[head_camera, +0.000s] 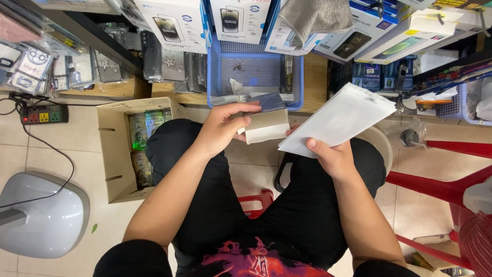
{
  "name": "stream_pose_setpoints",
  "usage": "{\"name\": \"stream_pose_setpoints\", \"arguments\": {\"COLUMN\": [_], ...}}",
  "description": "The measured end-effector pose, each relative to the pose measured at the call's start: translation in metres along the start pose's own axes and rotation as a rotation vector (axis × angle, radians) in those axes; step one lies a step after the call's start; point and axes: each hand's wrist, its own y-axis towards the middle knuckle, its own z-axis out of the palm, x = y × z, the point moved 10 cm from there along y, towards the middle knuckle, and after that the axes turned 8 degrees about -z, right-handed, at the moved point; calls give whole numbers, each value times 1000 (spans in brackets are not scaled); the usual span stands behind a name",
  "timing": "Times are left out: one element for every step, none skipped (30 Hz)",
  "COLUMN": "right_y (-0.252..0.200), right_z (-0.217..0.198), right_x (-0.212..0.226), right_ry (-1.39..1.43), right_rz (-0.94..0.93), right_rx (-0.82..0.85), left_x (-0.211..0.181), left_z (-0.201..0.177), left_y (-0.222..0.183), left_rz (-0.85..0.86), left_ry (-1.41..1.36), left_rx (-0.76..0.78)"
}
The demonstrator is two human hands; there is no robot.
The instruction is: The person is removing screen protectors from their protective sleeves, inspecting them for defects, and wiping them with a microfiber cloth before placing them in a basket.
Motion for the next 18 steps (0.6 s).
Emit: {"name": "stream_pose_setpoints", "arguments": {"right_y": [-1, -2, -2, -1, -2, -3, -3, 0, 3, 6, 6, 5, 4, 4, 6, 8, 8, 8], "right_z": [1, 0, -1, -2, -3, -4, -4, -4, -3, -2, -2, 0, 2, 5, 9, 12, 11, 5], "right_x": [2, -1, 1, 2, 3, 2, 1, 5, 9, 14, 13, 12, 11, 13, 15, 17, 17, 14], "right_ry": [-25, -24, -23, -21, -22, -42, -61, -61, -103, -145, -144, -174, -205, -205, -215, -224, -224, -229], "right_rz": [-13, -10, -43, -76, -76, -66, -55, -55, -70, -86, -85, -90, -93, -92, -83, -75, -74, -38], "right_rx": [11, 12, 21, 30, 30, 32, 35, 36, 48, 59, 60, 86, 112, 111, 111, 111, 111, 77], "left_x": [-2, -4, -7, -11, -11, -13, -15, -13, -14, -14, -13, -14, -13, -10, -8, -7, -8, -11], "left_z": [2, 2, 4, 7, 7, 8, 8, 8, 5, 2, 2, 1, 1, 1, -3, -6, -6, -4], "left_y": [-2, -4, -5, -6, -7, -8, -9, -8, -9, -9, -9, -9, -10, -9, -9, -8, -9, -10], "left_rz": [4, 2, 12, 22, 22, 42, 61, 61, 85, 108, 108, 119, 128, 126, 129, 132, 131, 144], "left_ry": [2, 0, 7, 15, 14, 83, 153, 152, 181, 209, 209, 246, 282, 281, 267, 253, 253, 235], "left_rx": [11, 9, 31, 54, 55, 48, 39, 38, 3, -31, -32, -57, -81, -80, -101, -122, -121, -101]}}
